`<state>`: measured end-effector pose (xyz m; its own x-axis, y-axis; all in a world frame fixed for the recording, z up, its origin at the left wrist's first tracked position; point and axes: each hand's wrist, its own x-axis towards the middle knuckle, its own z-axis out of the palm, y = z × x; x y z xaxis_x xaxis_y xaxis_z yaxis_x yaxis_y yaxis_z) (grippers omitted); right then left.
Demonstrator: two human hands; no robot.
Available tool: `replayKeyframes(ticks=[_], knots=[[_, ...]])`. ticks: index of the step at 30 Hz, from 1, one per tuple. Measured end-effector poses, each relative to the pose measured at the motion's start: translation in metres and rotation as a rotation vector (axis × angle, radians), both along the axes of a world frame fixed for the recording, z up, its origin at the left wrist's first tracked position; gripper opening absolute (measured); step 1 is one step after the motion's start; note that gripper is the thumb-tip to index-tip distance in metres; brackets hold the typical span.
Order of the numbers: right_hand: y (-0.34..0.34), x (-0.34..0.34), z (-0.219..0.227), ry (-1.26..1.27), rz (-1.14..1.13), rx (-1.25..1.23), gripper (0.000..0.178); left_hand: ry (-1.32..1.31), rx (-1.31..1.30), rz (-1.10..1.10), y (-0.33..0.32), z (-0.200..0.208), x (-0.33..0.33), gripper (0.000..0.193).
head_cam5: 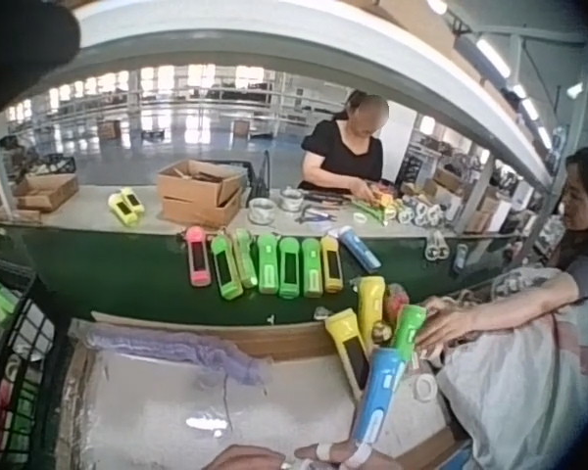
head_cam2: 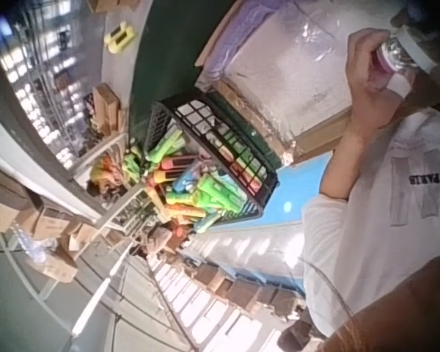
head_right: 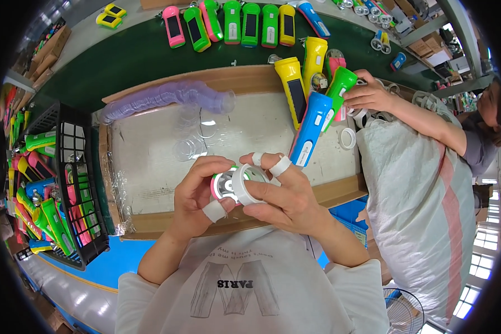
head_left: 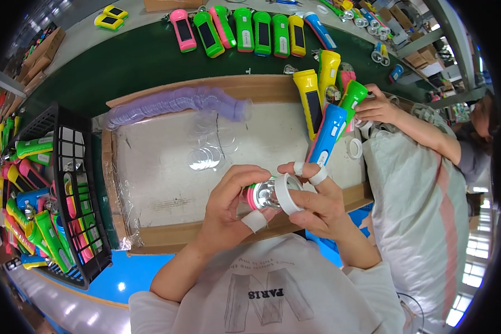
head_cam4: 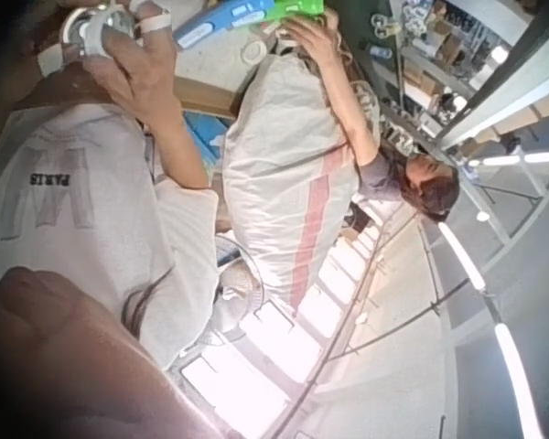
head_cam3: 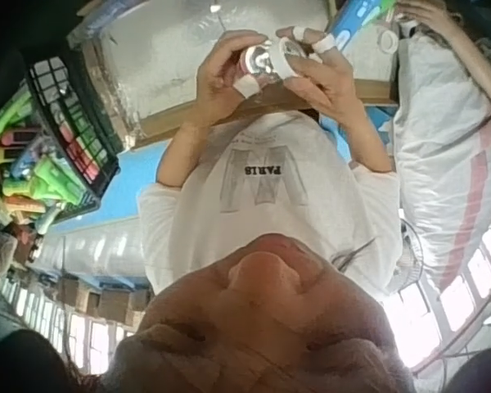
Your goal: Assembling plastic rings and lens components onto various colored handheld flashlights on a production line.
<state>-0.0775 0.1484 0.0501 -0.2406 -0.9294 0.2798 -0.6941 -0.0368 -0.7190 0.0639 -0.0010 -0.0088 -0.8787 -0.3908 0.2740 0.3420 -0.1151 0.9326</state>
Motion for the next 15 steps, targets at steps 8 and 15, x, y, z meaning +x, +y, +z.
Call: replayKeyframes(ticks=[8, 15], knots=[[0.002, 0.012, -0.019, -0.141, -0.103, -0.190, 0.036, -0.008, 0.165, -0.032, 0.006, -0.001, 0.001, 0.054], [0.002, 0.010, -0.013, 0.190, -0.138, -0.141, 0.044, 0.021, -0.153, 0.107, 0.001, -0.009, -0.006, 0.048]])
